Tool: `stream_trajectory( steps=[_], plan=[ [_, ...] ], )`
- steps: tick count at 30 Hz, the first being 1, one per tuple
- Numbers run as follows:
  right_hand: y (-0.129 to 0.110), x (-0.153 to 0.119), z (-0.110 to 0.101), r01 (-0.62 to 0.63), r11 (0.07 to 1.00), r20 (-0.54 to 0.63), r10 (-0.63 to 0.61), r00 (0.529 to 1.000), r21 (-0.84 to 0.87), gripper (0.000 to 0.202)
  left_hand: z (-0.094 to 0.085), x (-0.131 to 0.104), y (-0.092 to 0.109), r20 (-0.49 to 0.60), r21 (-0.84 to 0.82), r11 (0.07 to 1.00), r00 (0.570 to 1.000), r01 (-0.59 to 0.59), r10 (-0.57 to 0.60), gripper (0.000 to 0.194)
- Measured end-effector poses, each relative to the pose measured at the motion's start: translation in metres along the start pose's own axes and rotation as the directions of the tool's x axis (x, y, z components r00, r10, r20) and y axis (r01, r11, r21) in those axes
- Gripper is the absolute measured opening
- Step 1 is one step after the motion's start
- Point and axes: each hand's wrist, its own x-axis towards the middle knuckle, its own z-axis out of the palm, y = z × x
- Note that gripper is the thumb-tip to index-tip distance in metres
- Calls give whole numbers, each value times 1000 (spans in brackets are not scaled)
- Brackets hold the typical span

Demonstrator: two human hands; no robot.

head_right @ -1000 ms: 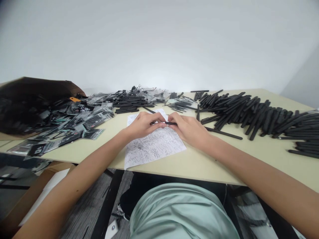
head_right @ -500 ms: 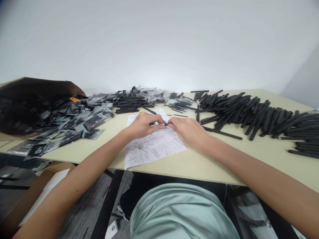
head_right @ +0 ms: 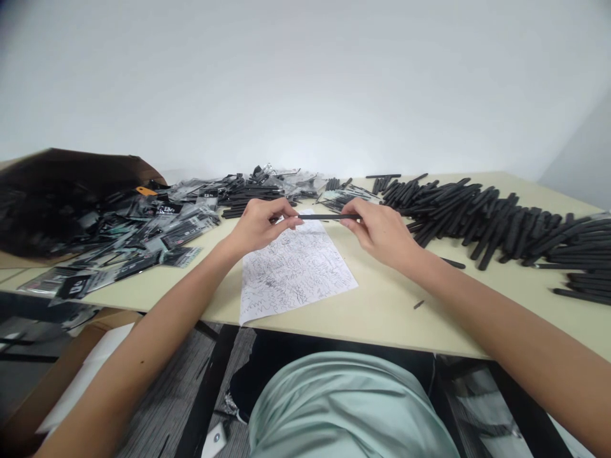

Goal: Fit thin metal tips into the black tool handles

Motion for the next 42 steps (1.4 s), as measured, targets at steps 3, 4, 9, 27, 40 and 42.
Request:
stream_trajectory(
  steps=[3, 4, 9, 27, 40, 42],
  plan=[
    [2, 0, -1, 28, 1000, -14, -28, 1000, 12, 27, -1, -1, -2, -9, 5, 1000, 1000, -7, 7, 28],
    [1, -1, -2, 23, 1000, 0, -23, 1000, 18, 32, -1, -2, -2, -9, 7, 1000, 1000, -12, 12, 29],
    [-3, -2, -2, -36, 996, 122, 26, 992, 82, 50, -2, -3, -4, 19, 22, 999, 999, -45, 45, 28],
    [-5, 0, -4, -111, 965, 124, 83, 989, 237, 48, 1, -2, 2, 90, 113, 989, 992, -94, 83, 22],
    [-6, -2, 0, -105, 943, 39, 98, 994, 315, 25, 1, -2, 3, 83, 106, 990, 993, -97, 88, 23],
    [-7, -1, -1, -104, 956, 34, 98, 995, 275, 27, 1, -2, 3, 91, 102, 988, 990, -117, 108, 23]
  ],
)
